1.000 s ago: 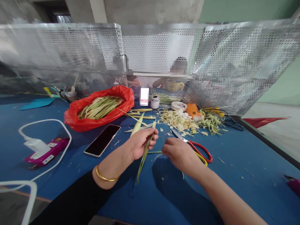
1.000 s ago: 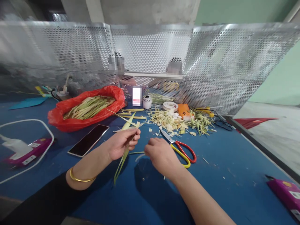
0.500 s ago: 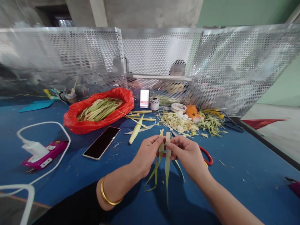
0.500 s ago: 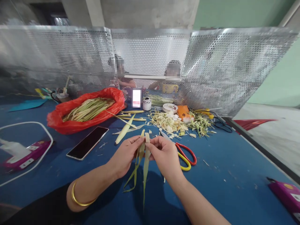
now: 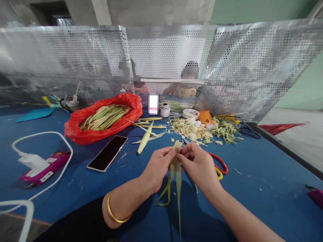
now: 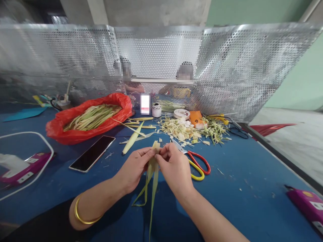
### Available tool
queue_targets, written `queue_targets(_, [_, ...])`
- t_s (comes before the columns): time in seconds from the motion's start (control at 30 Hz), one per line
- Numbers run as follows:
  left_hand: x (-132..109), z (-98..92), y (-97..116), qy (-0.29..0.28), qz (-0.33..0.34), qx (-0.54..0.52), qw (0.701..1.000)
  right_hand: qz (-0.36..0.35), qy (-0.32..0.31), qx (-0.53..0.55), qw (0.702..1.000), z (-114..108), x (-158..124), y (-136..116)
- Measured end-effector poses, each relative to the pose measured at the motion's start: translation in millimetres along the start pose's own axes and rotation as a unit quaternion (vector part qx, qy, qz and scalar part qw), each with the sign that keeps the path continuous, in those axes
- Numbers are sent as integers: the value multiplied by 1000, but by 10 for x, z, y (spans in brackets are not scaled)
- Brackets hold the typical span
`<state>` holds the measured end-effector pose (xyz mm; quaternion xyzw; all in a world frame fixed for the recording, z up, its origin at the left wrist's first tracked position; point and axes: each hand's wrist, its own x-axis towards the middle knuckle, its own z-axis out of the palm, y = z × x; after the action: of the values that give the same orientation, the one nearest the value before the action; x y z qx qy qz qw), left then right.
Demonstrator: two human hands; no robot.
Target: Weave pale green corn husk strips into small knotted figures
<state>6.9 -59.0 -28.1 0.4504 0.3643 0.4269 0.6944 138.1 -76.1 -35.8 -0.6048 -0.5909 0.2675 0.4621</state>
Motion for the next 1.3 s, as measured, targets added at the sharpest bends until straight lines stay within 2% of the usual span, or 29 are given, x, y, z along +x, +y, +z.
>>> queue_targets(0.17, [-3,41,12,66,34,-6,997,-23,-3,10,1000,37,-22,-9])
queue_targets(0.3, [26,34,61,90,-1,-68,994,-31,-43,73,996,102,-32,12])
queue_targets(0.37, [51,-7,139,115,-18,-113,987,-25,-122,96,988,80,-29,20])
queue_targets(0.43, [79,-84,254,154,-26,-152,976,5,-255,86,963,-23,-19,17])
queue_targets(0.5, [103,-193,384,191,-25,-184,964,31,-388,32,921,-200,2,7])
queue_targets(0.53, [113,-254,445,193,-14,-195,962,17,-426,-22,904,-303,18,3])
queue_targets(0.57, [122,-314,498,174,-11,-203,964,-8,-434,-79,897,-403,36,4])
queue_targets(0.67, [140,-455,584,129,-18,-220,967,-92,-392,-221,888,-613,96,52])
queue_targets(0.77, [159,-503,573,115,-48,-228,966,-115,-377,-305,867,-619,134,168])
queue_targets(0.9, [186,-486,524,107,-80,-219,966,-111,-386,-304,864,-479,160,323])
queue_targets(0.97, [191,-472,509,107,-84,-211,968,-113,-381,-280,874,-444,183,350])
queue_targets(1.0, [189,-461,500,107,-82,-205,969,-117,-361,-255,890,-442,196,344])
queue_targets(1.07, [171,-423,470,109,-71,-191,973,-123,-281,-162,938,-454,212,293])
queue_targets(1.13, [134,-358,418,112,-50,-166,978,-93,-171,-8,981,-461,200,197])
queue_targets(1.17, [110,-317,384,109,-33,-126,985,-58,-128,75,987,-454,182,138])
queue_targets(1.23, [59,-230,313,80,-15,-64,995,40,-88,233,968,-409,129,15])
queue_targets(1.3, [11,-152,251,38,2,-29,999,117,-114,330,930,-328,75,-95])
